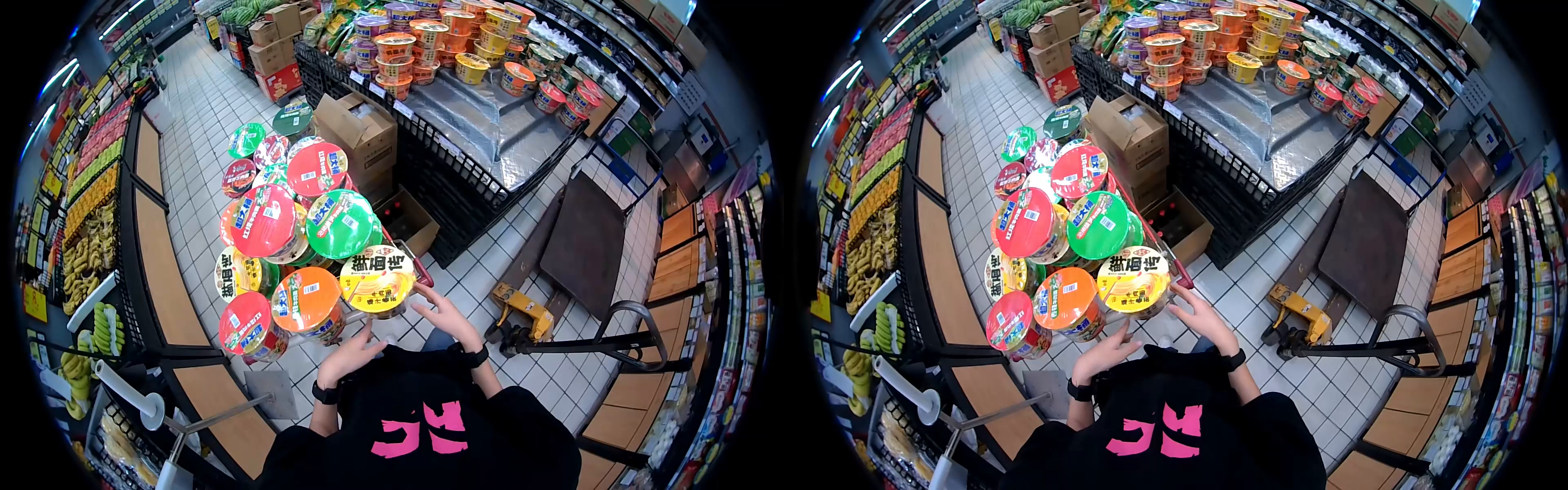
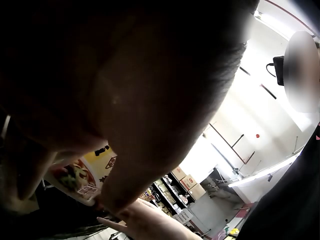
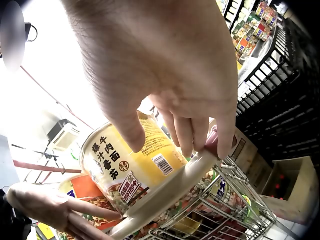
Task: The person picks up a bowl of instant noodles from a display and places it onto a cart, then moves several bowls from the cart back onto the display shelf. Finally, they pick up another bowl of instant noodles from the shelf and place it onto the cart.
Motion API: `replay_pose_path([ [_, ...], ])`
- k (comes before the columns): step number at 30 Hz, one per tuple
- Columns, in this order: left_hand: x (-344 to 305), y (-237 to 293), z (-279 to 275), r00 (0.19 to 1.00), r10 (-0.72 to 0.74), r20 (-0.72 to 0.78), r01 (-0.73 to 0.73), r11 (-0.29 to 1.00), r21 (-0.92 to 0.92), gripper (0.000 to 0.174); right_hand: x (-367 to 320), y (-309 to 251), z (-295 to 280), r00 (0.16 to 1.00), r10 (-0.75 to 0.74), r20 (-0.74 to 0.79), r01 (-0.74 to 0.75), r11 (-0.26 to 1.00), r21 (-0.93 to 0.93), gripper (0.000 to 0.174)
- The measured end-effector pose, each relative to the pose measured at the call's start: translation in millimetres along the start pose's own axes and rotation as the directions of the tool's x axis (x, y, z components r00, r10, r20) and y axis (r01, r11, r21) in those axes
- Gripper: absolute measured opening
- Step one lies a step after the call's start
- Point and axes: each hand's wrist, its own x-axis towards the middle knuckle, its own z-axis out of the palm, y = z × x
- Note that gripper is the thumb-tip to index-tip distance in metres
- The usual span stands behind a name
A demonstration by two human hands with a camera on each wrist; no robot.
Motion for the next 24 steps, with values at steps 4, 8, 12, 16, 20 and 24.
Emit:
replay_pose_path([
  [4, 11, 17, 6, 0.995, 0.087, 0.039, -0.091, 0.990, 0.109, 0.081, 0, -3, -15, 0.999, -0.030, 0.014, 0.028, 0.994, 0.105, 0.056],
  [8, 25, 46, 14, 0.988, 0.085, 0.127, -0.096, 0.992, 0.082, 0.078, 1, -5, -42, 1.000, -0.016, 0.025, 0.012, 0.988, 0.153, 0.053],
  [12, 53, 66, 24, 0.985, 0.125, 0.116, -0.132, 0.990, 0.056, 0.075, 1, 1, -71, 0.998, 0.035, -0.043, -0.029, 0.993, 0.118, 0.053],
  [16, 73, 96, 28, 0.981, 0.107, 0.164, -0.113, 0.993, 0.026, 0.074, 3, 4, -104, 0.994, 0.024, -0.105, -0.015, 0.996, 0.086, 0.051],
  [20, 101, 107, 43, 0.975, 0.192, 0.108, -0.187, 0.980, -0.062, 0.072, 5, 15, -138, 0.988, 0.040, -0.148, -0.028, 0.996, 0.082, 0.050],
  [24, 124, 125, 54, 0.979, 0.181, 0.098, -0.176, 0.982, -0.066, 0.071, 6, 24, -171, 0.984, 0.037, -0.175, -0.020, 0.995, 0.098, 0.049],
])
